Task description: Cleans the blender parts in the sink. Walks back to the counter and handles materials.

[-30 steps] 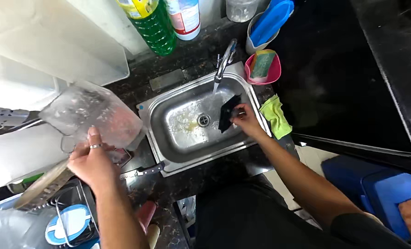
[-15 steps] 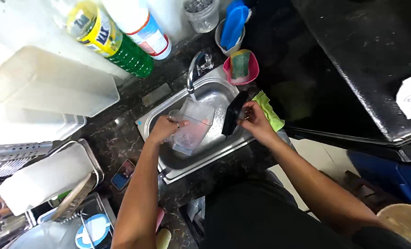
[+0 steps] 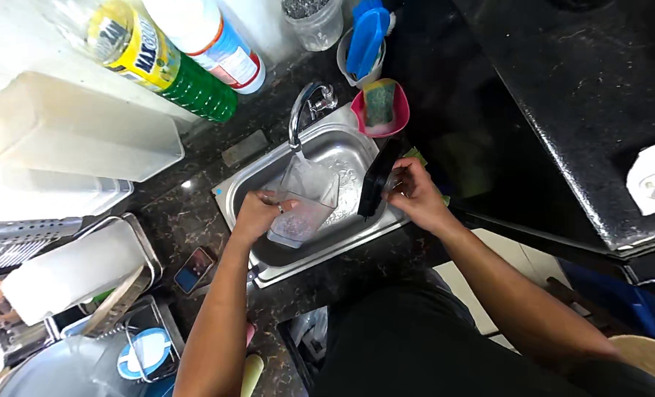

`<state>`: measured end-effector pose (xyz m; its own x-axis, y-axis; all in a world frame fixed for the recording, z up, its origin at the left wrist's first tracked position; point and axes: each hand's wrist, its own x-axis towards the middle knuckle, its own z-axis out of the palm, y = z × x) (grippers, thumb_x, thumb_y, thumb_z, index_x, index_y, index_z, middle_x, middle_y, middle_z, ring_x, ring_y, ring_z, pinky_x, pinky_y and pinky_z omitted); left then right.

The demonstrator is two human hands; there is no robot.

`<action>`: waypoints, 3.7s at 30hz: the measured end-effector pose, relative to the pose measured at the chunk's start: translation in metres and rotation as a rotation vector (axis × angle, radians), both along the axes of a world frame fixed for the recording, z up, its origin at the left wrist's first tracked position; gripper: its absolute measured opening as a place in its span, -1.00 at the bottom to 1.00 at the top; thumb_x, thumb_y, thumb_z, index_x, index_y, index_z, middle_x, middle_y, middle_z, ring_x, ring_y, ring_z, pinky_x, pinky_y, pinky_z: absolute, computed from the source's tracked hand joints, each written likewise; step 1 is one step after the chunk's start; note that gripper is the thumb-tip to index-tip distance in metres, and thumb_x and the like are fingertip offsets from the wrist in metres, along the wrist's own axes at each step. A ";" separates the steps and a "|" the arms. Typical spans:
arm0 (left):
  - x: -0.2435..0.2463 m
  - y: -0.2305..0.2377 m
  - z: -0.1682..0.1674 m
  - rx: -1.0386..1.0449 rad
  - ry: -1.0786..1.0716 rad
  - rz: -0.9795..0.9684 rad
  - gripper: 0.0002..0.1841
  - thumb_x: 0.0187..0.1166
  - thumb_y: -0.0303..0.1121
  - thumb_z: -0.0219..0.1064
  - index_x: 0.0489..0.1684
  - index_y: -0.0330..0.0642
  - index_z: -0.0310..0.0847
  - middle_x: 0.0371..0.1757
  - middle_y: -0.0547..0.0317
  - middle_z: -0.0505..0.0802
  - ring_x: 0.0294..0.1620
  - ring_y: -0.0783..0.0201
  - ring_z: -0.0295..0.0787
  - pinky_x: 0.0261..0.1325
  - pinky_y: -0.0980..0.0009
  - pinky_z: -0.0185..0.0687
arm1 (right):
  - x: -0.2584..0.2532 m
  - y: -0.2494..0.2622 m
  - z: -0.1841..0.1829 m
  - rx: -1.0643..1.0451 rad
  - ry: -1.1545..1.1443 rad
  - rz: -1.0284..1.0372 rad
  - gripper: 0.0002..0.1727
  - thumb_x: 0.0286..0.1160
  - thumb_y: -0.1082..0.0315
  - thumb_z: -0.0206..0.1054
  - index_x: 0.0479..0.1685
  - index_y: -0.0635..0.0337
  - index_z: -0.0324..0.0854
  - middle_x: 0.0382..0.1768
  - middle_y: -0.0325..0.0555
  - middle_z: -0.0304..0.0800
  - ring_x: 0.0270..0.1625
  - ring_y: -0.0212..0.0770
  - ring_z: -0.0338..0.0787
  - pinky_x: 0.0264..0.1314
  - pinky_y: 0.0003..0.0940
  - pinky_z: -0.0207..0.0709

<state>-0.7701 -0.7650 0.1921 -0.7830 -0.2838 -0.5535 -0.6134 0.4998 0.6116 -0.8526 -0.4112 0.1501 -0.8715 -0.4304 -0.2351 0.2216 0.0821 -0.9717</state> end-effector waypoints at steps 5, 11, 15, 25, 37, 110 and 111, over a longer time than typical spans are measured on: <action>0.018 0.026 0.012 -0.386 -0.032 0.018 -0.52 0.24 0.13 0.66 -0.43 -0.17 0.77 -0.48 0.00 0.78 -0.36 -0.02 0.74 -0.19 -0.19 0.61 | -0.007 -0.001 0.010 0.059 -0.009 0.044 -0.35 0.16 0.37 0.56 0.34 0.01 0.41 0.08 -0.10 0.65 -0.06 -0.18 0.74 -0.14 -0.23 0.71; 0.037 0.070 -0.028 -0.732 0.277 0.189 -0.46 0.42 0.14 0.49 -0.53 -0.27 0.71 -0.56 -0.08 0.78 -0.45 -0.11 0.79 -0.32 -0.17 0.62 | -0.009 -0.010 0.026 0.075 0.011 0.120 -0.36 0.14 0.37 0.58 0.29 0.00 0.42 0.06 -0.13 0.67 -0.07 -0.20 0.76 -0.15 -0.26 0.72; 0.032 0.075 -0.038 -0.845 0.385 0.201 -0.59 0.42 -0.07 0.53 -0.51 -0.31 0.69 -0.49 -0.13 0.80 -0.40 -0.15 0.83 -0.35 -0.15 0.64 | -0.008 -0.011 0.038 0.079 0.018 0.184 -0.39 0.14 0.30 0.57 0.27 -0.02 0.44 0.03 -0.17 0.69 -0.09 -0.23 0.76 -0.18 -0.31 0.69; 0.042 -0.034 -0.027 0.148 0.434 0.351 -0.62 0.67 0.03 0.23 -0.32 -0.10 0.68 -0.61 0.33 0.71 -0.72 0.43 0.57 -0.57 0.39 0.65 | -0.011 -0.005 0.037 0.072 -0.011 0.126 -0.39 0.19 0.29 0.55 0.31 0.02 0.43 0.02 -0.16 0.67 -0.09 -0.24 0.75 -0.10 -0.28 0.71; -0.058 0.002 -0.111 0.920 0.235 0.415 -0.13 0.68 0.36 -0.59 0.15 -0.13 0.54 -0.28 0.16 0.93 -0.29 0.32 0.88 -0.21 0.36 0.82 | 0.025 0.019 0.062 0.057 0.059 -0.039 -0.36 0.20 0.21 0.56 0.31 0.06 0.37 0.03 -0.20 0.71 -0.04 -0.29 0.78 0.02 -0.36 0.73; -0.013 -0.007 0.035 -0.017 -0.290 -0.174 -0.42 0.64 0.13 0.29 -0.05 -0.37 0.69 -0.40 -0.04 0.75 -0.45 0.13 0.69 -0.25 0.09 0.72 | 0.026 -0.064 -0.040 0.381 0.004 -0.061 -0.38 0.20 0.25 0.57 0.32 0.16 0.47 0.19 0.17 0.65 0.14 0.08 0.74 0.11 0.18 0.66; 0.009 -0.014 0.020 0.073 -0.234 -0.076 -0.46 0.58 0.08 0.38 -0.02 -0.36 0.69 -0.34 -0.01 0.77 -0.36 0.16 0.69 -0.15 0.10 0.68 | 0.029 -0.057 -0.032 0.340 0.006 -0.090 -0.39 0.22 0.30 0.53 0.35 0.17 0.46 0.13 0.15 0.68 0.06 0.05 0.76 0.03 0.13 0.68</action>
